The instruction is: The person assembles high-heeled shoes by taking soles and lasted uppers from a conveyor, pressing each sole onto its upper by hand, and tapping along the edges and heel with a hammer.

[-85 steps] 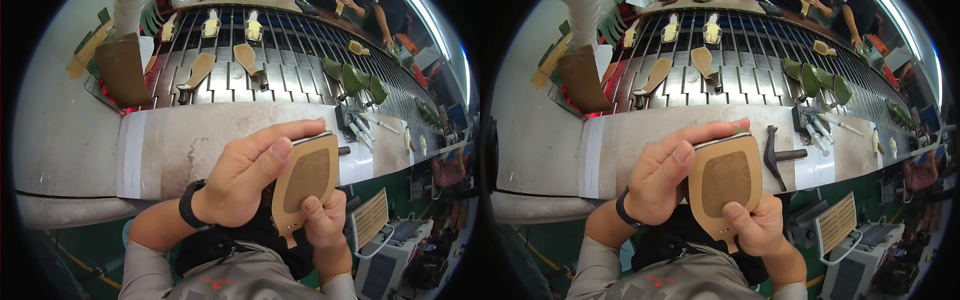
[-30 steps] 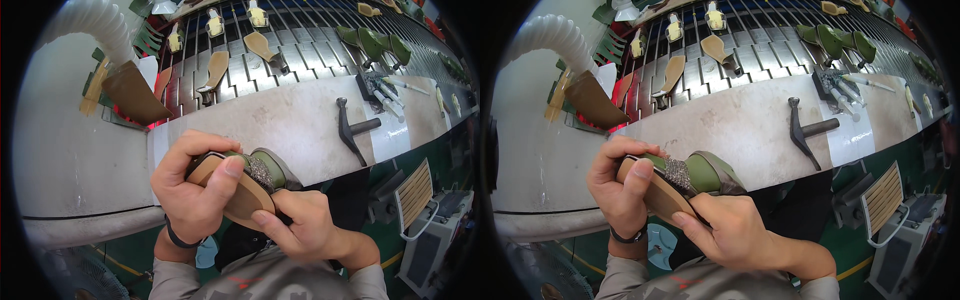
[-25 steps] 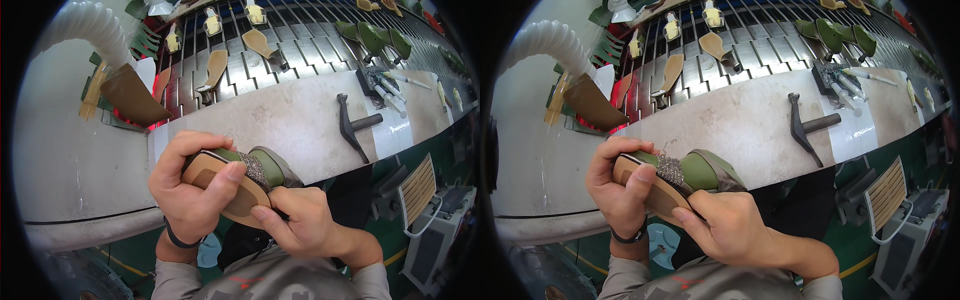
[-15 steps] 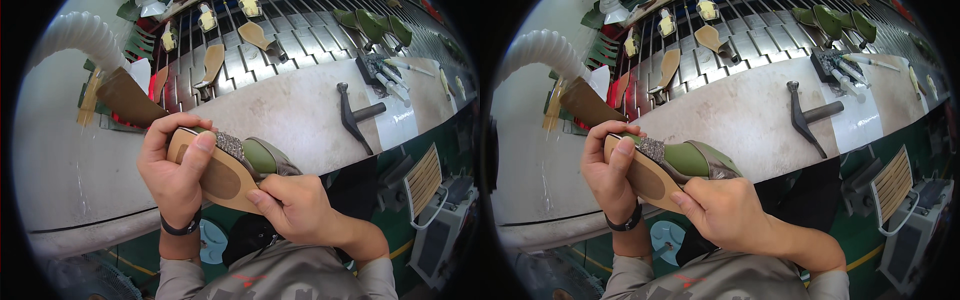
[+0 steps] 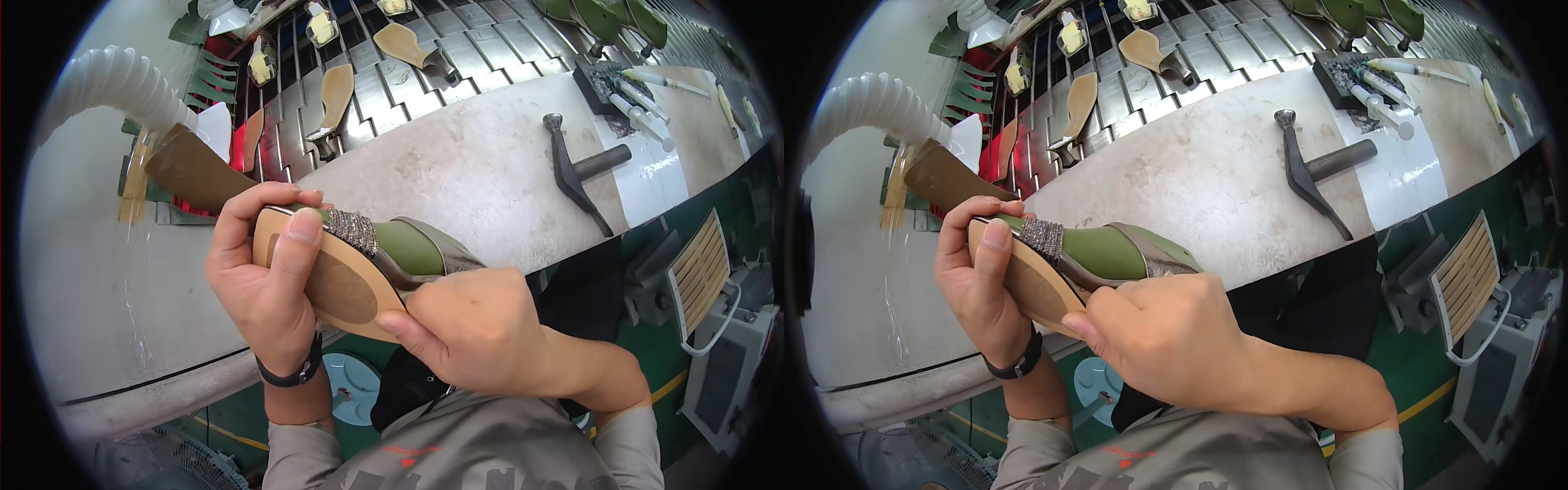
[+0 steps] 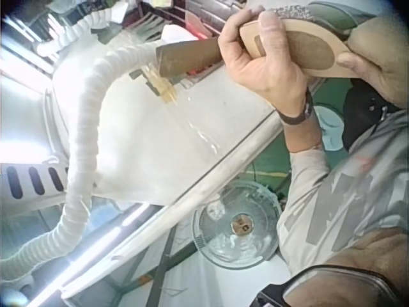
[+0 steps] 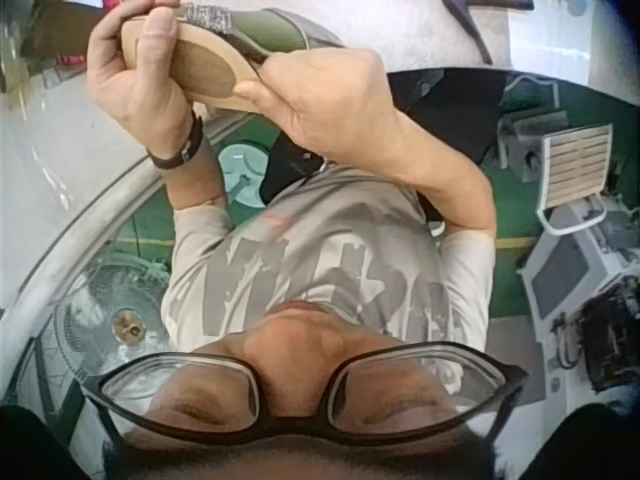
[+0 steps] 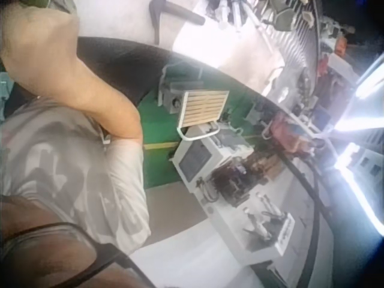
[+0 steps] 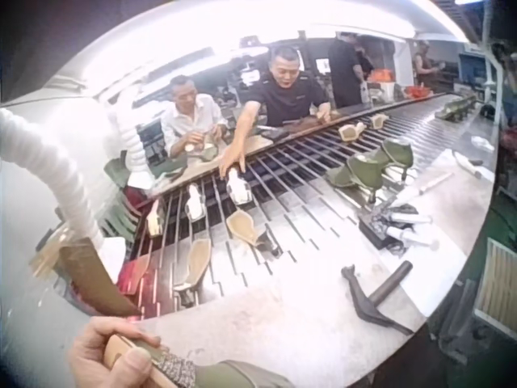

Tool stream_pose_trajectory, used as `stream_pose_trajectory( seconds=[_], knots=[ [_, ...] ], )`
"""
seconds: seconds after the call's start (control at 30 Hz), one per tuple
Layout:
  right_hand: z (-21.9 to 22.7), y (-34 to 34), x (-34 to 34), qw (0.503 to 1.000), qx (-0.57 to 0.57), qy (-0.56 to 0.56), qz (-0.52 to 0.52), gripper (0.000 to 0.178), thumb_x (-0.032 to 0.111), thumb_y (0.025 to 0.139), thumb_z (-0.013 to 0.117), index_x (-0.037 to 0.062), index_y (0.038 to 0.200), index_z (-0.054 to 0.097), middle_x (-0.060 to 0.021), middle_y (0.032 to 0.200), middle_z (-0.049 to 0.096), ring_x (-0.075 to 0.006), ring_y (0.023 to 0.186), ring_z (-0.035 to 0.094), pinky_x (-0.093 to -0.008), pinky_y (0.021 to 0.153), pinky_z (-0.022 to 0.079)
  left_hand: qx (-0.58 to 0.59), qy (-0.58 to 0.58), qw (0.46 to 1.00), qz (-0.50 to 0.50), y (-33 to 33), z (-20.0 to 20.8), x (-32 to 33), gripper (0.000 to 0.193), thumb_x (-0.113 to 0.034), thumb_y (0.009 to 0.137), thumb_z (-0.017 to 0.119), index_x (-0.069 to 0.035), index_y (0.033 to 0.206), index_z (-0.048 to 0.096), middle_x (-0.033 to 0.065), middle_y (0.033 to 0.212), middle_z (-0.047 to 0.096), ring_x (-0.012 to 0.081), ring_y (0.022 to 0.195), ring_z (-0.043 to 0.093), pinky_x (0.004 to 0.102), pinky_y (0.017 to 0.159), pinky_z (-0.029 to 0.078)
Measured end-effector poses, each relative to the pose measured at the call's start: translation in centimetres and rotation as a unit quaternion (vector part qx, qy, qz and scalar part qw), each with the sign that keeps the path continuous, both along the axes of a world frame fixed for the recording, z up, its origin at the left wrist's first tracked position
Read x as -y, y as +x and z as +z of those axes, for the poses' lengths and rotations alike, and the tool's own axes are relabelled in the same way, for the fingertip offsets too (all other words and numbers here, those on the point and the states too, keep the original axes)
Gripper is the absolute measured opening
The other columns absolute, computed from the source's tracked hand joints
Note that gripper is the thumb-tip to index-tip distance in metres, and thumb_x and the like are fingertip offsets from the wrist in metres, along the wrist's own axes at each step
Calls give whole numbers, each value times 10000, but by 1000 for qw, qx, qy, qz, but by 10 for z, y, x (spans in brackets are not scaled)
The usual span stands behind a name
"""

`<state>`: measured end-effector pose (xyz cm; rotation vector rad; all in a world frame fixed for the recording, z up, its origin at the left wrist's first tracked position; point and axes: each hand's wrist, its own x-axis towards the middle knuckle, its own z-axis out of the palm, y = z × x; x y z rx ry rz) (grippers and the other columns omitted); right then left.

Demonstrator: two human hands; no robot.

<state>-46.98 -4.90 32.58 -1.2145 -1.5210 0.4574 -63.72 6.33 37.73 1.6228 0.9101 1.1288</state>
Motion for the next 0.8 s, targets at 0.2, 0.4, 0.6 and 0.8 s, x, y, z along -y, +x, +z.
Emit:
stream_pose_trajectory(
  seconds=[0.2, 0.4, 0.6, 0.8],
  knots=[
    [-7, 1, -3, 999, 22, 29, -21, 328, 215, 934, 812, 90, 753, 569, -68, 616, 605, -273, 510, 628, -388, 463, 480, -11, 5, 1000, 7, 3, 0, 0, 233, -81, 988, 762, 8, 1186, 676, 116, 1090, 763, 151, 983, 712, 297, 912, 567],
    [-4, 7, -4, 999, -21, -50, 5, 325, 243, 943, 806, 67, 761, 603, -110, 610, 620, -324, 512, 627, -423, 478, 482, -36, 30, 999, 19, 3, 0, 1, 236, -100, 986, 765, 8, 1178, 680, 113, 1083, 762, 149, 980, 707, 295, 916, 555],
    [15, 34, -17, 963, -111, -216, 119, 383, 272, 969, 783, -5, 721, 693, -165, 573, 597, -294, 486, 566, -418, 491, 444, -22, 51, 998, 13, 3, -1, 0, 265, -92, 965, 780, 11, 1189, 683, 109, 1078, 757, 159, 963, 705, 306, 915, 563],
    [8, 25, -4, 974, -92, -183, 96, 314, 213, 978, 797, -16, 777, 718, -126, 558, 592, -141, 466, 514, -337, 475, 410, -236, 296, 925, -21, 2, 11, -4, 864, -356, 633, 1055, 10, 1297, 640, 114, 1113, 721, 201, 971, 699, 341, 878, 571]
  ],
)
